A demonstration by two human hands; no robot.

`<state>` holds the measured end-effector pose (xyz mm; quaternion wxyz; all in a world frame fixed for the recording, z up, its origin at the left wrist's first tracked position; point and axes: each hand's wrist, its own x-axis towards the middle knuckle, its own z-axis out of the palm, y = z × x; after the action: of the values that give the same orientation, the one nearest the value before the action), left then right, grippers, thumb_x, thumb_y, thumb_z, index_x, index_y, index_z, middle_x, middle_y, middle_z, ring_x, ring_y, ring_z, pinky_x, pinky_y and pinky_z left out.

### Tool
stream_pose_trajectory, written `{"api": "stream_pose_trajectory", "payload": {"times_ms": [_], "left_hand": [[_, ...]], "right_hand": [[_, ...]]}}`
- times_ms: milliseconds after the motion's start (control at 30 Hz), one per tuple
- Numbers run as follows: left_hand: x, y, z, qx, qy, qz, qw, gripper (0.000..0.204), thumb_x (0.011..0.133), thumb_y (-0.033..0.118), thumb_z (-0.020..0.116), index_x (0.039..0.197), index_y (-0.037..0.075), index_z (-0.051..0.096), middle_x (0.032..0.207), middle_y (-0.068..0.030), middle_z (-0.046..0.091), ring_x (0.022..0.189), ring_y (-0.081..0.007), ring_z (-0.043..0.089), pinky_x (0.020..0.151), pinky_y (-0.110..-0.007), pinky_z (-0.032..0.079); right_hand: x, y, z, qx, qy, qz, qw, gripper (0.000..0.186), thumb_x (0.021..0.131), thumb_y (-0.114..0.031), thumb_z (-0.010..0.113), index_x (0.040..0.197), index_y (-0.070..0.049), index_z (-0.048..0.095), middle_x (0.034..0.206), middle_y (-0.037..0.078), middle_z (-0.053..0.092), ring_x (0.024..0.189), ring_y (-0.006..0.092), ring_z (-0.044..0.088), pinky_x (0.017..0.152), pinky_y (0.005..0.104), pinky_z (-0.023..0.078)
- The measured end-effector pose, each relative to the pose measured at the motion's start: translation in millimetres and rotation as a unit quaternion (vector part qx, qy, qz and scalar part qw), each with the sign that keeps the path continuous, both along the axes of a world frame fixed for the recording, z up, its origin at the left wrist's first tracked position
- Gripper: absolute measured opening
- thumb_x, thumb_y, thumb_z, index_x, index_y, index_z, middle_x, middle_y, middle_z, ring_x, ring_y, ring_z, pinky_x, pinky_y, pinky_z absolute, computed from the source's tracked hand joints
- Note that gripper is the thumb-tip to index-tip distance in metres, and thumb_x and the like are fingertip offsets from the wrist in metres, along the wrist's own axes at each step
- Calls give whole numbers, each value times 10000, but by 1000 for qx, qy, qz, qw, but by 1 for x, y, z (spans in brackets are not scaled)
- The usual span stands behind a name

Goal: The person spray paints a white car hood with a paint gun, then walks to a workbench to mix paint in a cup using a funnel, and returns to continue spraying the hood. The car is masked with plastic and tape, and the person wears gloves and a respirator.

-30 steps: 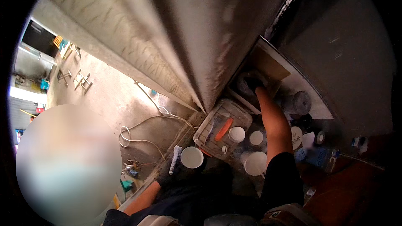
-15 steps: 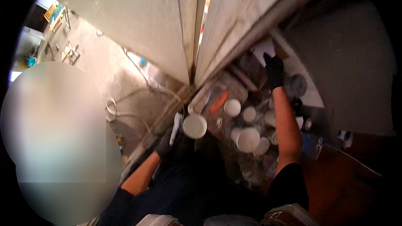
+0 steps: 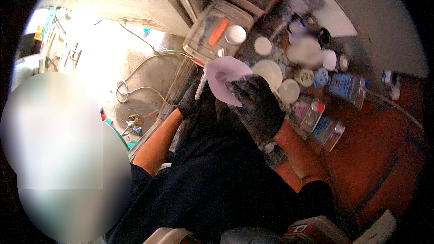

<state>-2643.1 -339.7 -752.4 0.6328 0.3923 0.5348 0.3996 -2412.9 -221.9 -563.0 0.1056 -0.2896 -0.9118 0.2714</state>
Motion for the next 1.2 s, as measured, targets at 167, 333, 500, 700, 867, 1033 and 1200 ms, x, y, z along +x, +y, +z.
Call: {"api": "stream_pose_trajectory", "payload": {"times_ms": [167, 333, 500, 700, 867, 1033, 1200], "left_hand": [[44, -27, 14, 106, 171, -63, 978, 517, 888, 113, 600, 1354, 22, 396, 1297, -135, 510, 1207, -223, 471, 1025, -354, 370], [83, -47, 36, 47, 116, -79, 989, 517, 893, 125, 592, 1357, 16, 393, 1335, -128, 475, 1230, -223, 449, 1035, -348, 357], [94, -55, 44, 114, 198, -146, 963, 540, 890, 134, 598, 1367, 11, 376, 1342, -128, 464, 1221, -221, 446, 1029, -340, 363], [84, -77, 39, -32, 127, -84, 988, 585, 882, 145, 614, 1387, 20, 347, 1333, -143, 466, 1227, -228, 438, 1016, -349, 378], [47, -105, -17, 46, 222, -95, 969, 568, 882, 157, 621, 1365, 19, 356, 1283, -144, 489, 1178, -223, 466, 982, -371, 402], [26, -105, -37, 87, 113, -11, 990, 456, 912, 211, 568, 1285, 1, 412, 1151, -157, 549, 1064, -259, 535, 907, -385, 443], [-6, -104, -36, 115, 288, -143, 940, 408, 911, 219, 554, 1230, -18, 460, 1104, -193, 575, 1029, -293, 554, 880, -393, 451]], "right_hand": [[62, -51, 14, 53, 18, -87, 995, 478, 691, -146, 707, 1147, -45, 602, 1091, 149, 574, 1080, 358, 501, 980, 478, 387], [110, -90, 20, 71, 94, -118, 986, 353, 668, -88, 709, 1013, -54, 644, 1035, 103, 599, 1052, 308, 530, 946, 449, 417], [133, -114, 27, 62, 101, -135, 984, 404, 670, -119, 727, 1060, -59, 637, 1078, 113, 590, 1072, 317, 514, 957, 451, 406], [129, -120, 78, 46, 139, -161, 976, 450, 764, -195, 707, 1168, -46, 575, 1143, 153, 580, 1113, 344, 505, 966, 469, 397], [179, -162, -13, -209, 230, -414, 855, 556, 862, -273, 658, 1303, -4, 452, 1241, 173, 524, 1230, 313, 442, 1039, 471, 338], [179, -107, -132, -256, 38, -522, 812, 695, 905, -364, 594, 1395, 30, 298, 1431, 256, 339, 1320, 329, 351, 1053, 409, 333], [157, -33, -183, -182, -41, -497, 847, 432, 831, -319, 667, 1142, -30, 590, 1065, 195, 641, 1014, 313, 603, 860, 414, 464]]}}
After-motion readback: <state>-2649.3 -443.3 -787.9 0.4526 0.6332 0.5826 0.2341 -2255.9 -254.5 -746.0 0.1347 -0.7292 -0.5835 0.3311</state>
